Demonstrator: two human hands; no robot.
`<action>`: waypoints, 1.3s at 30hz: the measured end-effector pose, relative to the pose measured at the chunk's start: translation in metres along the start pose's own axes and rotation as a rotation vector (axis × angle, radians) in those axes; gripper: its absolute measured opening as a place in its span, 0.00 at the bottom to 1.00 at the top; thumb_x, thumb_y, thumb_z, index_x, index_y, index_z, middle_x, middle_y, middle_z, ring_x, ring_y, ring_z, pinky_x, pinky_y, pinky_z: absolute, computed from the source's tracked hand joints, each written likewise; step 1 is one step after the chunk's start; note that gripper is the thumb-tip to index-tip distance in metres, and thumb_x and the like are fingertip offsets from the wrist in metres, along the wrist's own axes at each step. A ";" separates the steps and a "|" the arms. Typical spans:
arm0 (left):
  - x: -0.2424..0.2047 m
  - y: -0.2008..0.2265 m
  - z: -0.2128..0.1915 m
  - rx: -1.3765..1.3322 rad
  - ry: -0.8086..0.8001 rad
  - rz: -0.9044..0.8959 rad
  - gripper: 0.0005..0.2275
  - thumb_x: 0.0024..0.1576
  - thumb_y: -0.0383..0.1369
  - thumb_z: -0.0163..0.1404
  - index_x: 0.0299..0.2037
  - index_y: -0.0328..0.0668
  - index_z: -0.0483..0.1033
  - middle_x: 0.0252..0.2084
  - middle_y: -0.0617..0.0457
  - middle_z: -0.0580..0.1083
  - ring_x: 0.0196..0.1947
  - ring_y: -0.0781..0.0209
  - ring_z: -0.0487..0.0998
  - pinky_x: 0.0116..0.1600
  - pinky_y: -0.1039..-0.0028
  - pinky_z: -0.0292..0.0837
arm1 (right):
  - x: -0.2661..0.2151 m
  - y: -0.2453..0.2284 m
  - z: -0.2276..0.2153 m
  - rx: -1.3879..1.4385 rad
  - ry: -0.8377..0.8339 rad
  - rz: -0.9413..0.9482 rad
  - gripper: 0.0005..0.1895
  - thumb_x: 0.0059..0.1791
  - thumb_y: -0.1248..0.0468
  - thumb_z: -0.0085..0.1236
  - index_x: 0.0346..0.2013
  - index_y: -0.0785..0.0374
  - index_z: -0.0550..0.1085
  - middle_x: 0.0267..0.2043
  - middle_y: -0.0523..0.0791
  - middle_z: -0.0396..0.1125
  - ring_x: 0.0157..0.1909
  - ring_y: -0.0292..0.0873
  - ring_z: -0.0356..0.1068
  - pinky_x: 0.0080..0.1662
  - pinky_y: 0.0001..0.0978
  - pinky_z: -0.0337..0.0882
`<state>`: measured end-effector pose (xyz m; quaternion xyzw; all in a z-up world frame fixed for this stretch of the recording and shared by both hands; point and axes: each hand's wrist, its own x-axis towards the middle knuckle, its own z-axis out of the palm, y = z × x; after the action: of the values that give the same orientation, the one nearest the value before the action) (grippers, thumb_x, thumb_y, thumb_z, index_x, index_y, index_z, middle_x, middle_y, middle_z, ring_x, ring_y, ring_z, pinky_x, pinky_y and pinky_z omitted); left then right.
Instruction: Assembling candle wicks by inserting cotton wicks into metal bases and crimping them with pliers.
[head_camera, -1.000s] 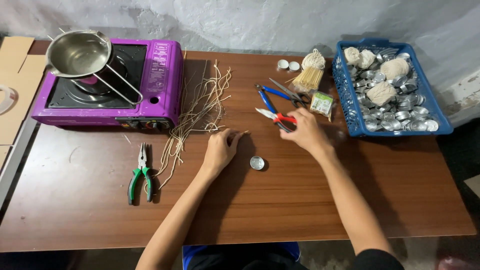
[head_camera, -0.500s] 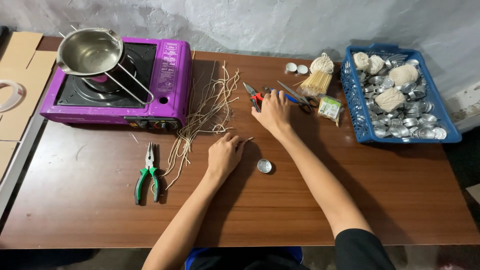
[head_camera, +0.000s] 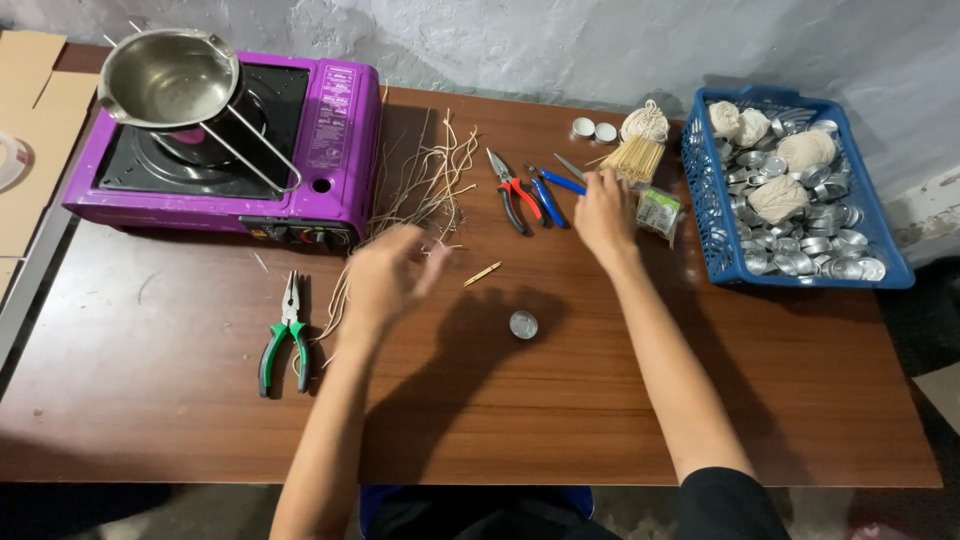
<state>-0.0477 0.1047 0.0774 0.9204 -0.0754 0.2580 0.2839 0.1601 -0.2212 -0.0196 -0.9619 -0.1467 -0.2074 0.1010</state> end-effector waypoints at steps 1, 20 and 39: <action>-0.001 -0.010 -0.004 0.003 0.002 -0.003 0.07 0.57 0.41 0.58 0.33 0.55 0.75 0.28 0.55 0.74 0.32 0.47 0.82 0.35 0.61 0.78 | 0.000 0.004 -0.006 0.003 0.000 -0.003 0.16 0.48 0.67 0.59 0.50 0.65 0.74 0.50 0.51 0.65 0.52 0.59 0.69 0.49 0.52 0.73; -0.027 -0.110 0.072 0.602 -0.085 0.046 0.08 0.55 0.50 0.53 0.35 0.65 0.74 0.32 0.66 0.73 0.37 0.63 0.78 0.42 0.76 0.71 | -0.004 0.050 -0.016 0.089 -0.230 0.206 0.18 0.47 0.69 0.65 0.50 0.68 0.76 0.46 0.54 0.70 0.50 0.59 0.75 0.47 0.47 0.78; -0.008 -0.055 -0.023 -0.112 -0.162 -0.223 0.05 0.60 0.28 0.55 0.43 0.49 0.79 0.40 0.48 0.80 0.42 0.38 0.82 0.47 0.56 0.77 | -0.018 0.005 -0.094 0.213 -0.317 0.264 0.20 0.51 0.64 0.58 0.56 0.69 0.75 0.44 0.57 0.76 0.54 0.59 0.73 0.53 0.51 0.74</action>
<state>-0.0486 0.1634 0.0625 0.9236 -0.0093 0.1451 0.3546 0.1111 -0.2544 0.0560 -0.9772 -0.0545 -0.0220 0.2038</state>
